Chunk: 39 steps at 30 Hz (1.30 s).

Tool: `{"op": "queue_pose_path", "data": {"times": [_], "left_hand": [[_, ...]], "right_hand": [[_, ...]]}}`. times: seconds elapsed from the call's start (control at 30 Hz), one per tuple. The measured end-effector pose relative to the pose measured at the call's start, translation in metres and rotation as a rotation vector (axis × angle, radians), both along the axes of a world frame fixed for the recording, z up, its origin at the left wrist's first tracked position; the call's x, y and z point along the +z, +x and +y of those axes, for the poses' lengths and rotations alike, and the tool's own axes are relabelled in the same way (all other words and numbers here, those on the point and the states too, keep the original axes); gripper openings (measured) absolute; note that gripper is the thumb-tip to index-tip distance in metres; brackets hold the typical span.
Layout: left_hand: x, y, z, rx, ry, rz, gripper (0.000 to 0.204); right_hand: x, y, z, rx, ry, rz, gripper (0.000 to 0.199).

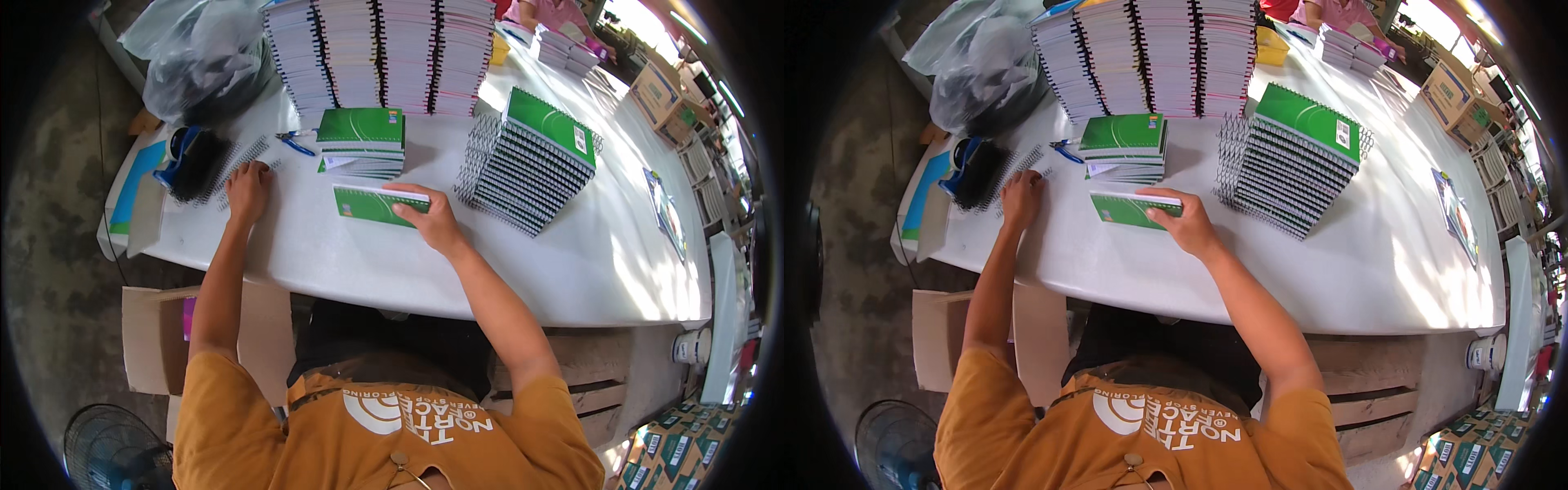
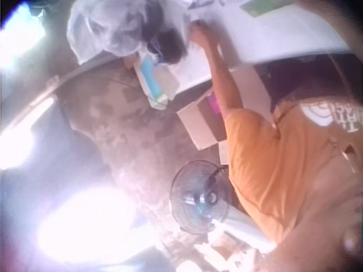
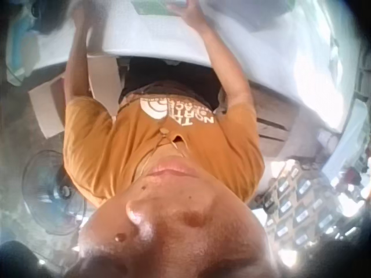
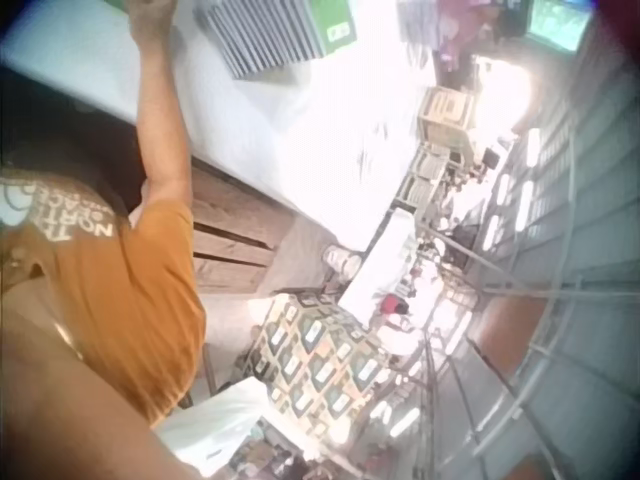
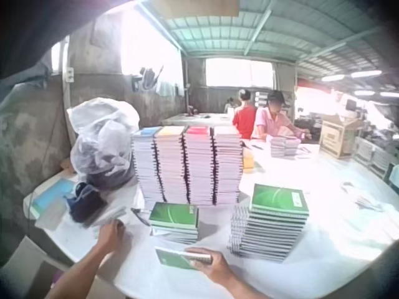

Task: The person binds spiral notebooks by hand, sliding a metal spiral spine through the pre-punched holes of each notebook and placing the finished items into a stack.

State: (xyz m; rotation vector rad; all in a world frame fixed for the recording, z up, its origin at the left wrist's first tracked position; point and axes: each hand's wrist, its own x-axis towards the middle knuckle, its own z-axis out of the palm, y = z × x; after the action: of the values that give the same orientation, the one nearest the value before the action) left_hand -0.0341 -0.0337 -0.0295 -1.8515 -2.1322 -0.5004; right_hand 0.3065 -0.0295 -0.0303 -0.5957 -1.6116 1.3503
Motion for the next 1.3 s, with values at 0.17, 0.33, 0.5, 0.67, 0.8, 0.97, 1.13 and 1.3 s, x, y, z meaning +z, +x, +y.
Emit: {"op": "queue_pose_path", "data": {"times": [0.17,0.33,0.5,0.67,0.8,0.97,1.13,1.3], "left_hand": [[0.043,0.063,-0.039,-0.242,-0.353,-1.167,0.032],[0.043,0.124,-0.080,-0.346,-0.575,-0.847,0.059],[0.044,0.101,-0.060,-0.327,-0.395,-0.996,0.041],[0.048,0.099,-0.048,-0.300,-0.466,-1.041,0.047],[0.057,0.093,-0.036,-0.258,-0.587,-1.283,0.047],[0.079,0.091,-0.025,-0.250,-0.709,-1.256,0.035],[0.083,0.104,-0.039,-0.538,-0.291,-0.711,0.013],[0.097,0.104,-0.043,-0.545,-0.496,-0.113,0.044]], "right_hand": [[-0.009,0.005,0.005,-0.013,-0.090,-0.028,0.024],[-0.004,-0.008,-0.003,0.062,-0.091,0.022,0.033],[-0.006,-0.005,-0.002,0.056,-0.095,-0.007,0.029],[-0.004,-0.005,-0.003,0.082,-0.063,-0.020,0.030],[-0.003,-0.004,-0.004,0.071,-0.056,-0.048,0.029],[-0.003,-0.001,-0.004,0.095,-0.064,-0.116,0.028],[-0.003,-0.003,-0.007,0.074,-0.029,-0.075,0.027],[-0.009,-0.006,-0.014,0.043,0.046,-0.161,0.027]]}}
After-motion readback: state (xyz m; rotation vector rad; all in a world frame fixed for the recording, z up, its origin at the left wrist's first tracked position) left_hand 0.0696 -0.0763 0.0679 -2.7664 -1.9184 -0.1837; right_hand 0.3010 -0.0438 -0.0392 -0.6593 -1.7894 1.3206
